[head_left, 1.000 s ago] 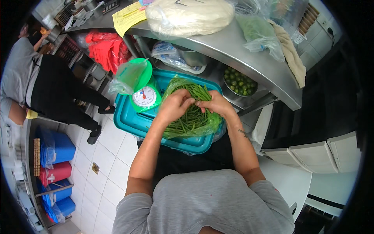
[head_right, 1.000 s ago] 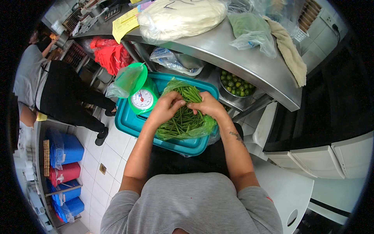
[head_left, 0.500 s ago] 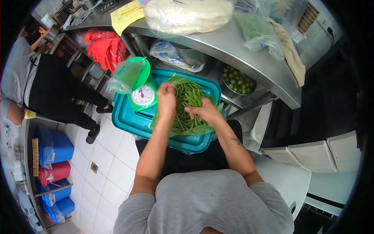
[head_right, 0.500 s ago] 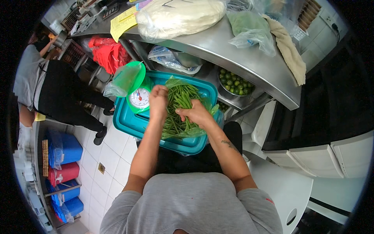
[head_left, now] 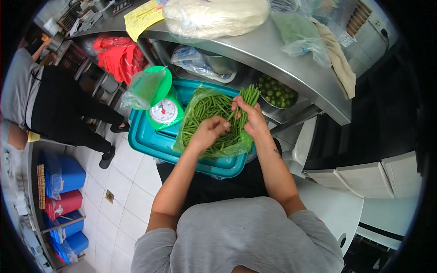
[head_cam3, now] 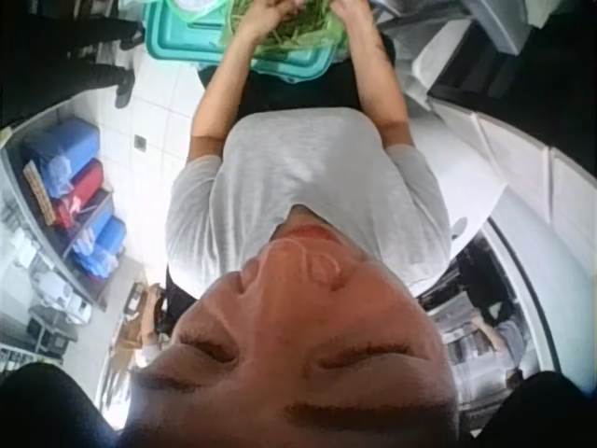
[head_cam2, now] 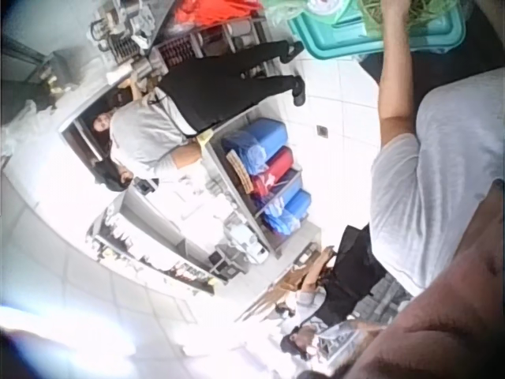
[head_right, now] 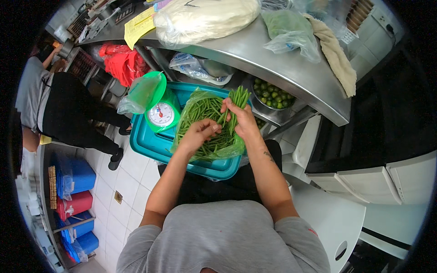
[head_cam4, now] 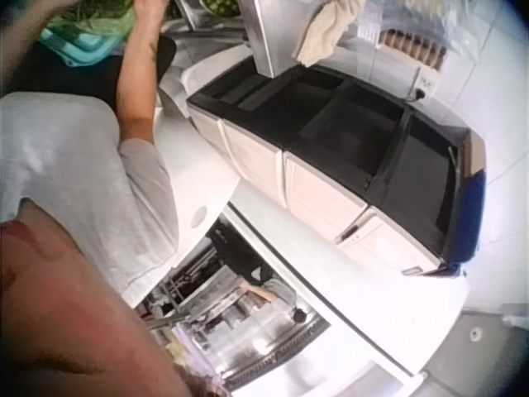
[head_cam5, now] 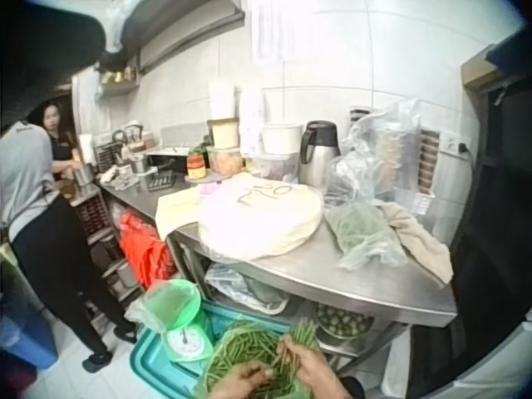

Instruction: The person trims the ends of long beans by hand and places the trimmed beans into a plastic bag.

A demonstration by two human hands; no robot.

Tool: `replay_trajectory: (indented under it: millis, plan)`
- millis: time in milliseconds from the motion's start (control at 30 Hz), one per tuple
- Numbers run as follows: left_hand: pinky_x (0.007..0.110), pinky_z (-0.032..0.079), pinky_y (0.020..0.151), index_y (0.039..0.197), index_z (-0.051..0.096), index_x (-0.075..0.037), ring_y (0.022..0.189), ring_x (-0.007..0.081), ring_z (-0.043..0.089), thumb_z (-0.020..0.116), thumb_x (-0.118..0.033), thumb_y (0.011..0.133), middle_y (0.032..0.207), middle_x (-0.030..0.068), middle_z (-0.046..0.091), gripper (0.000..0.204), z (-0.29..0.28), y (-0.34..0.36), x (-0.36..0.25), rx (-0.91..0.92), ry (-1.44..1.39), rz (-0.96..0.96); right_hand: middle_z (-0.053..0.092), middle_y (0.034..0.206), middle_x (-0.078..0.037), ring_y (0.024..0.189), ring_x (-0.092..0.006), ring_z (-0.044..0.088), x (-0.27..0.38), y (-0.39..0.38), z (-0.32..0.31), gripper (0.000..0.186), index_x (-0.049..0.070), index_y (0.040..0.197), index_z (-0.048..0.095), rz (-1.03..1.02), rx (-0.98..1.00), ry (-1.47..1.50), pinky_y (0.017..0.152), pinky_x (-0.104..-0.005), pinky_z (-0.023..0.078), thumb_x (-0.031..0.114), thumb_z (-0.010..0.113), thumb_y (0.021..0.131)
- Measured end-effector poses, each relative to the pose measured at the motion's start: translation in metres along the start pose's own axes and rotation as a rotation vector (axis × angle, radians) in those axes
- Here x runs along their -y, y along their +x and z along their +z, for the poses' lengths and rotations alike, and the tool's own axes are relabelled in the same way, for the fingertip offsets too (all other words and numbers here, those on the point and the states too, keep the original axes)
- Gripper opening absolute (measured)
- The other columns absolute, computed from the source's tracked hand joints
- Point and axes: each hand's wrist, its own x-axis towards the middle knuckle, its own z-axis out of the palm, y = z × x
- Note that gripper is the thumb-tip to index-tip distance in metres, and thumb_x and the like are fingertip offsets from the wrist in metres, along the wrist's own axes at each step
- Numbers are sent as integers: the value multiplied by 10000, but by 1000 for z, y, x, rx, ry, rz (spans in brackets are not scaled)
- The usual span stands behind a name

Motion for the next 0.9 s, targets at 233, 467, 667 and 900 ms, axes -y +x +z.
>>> replay_trajectory:
  millis: [233, 467, 667, 900]
  plan:
    - [407, 434, 563, 684, 566, 3, 578, 335, 568, 525, -113, 822, 606, 167, 575, 185, 6, 13, 13, -579, 622, 229, 608, 697, -34, 575, -87, 490, 3, -21, 28, 163, 25, 880, 603, -167, 75, -195, 528, -230, 385, 181, 634, 843]
    - [391, 429, 564, 754, 586, 24, 600, 334, 556, 578, -146, 817, 666, 183, 566, 182, -4, 2, -9, -349, 548, 384, 609, 704, -18, 584, -64, 472, 2, -9, 26, 163, 25, 870, 600, -285, -169, -165, 536, -215, 384, 188, 614, 864]
    - [349, 420, 543, 752, 584, 28, 583, 246, 555, 576, -78, 792, 660, 160, 553, 114, 6, 7, -12, -407, 563, 489, 614, 723, -27, 601, -67, 481, 7, -12, 37, 173, 26, 878, 594, -348, -178, -96, 553, -215, 391, 198, 612, 869]
    - [379, 402, 494, 663, 554, 22, 485, 280, 506, 570, -128, 795, 533, 163, 506, 201, -19, 16, -21, -560, 597, 321, 625, 751, -31, 657, -81, 528, 11, -31, 53, 198, 15, 903, 588, -325, -98, -164, 629, -236, 420, 208, 615, 870]
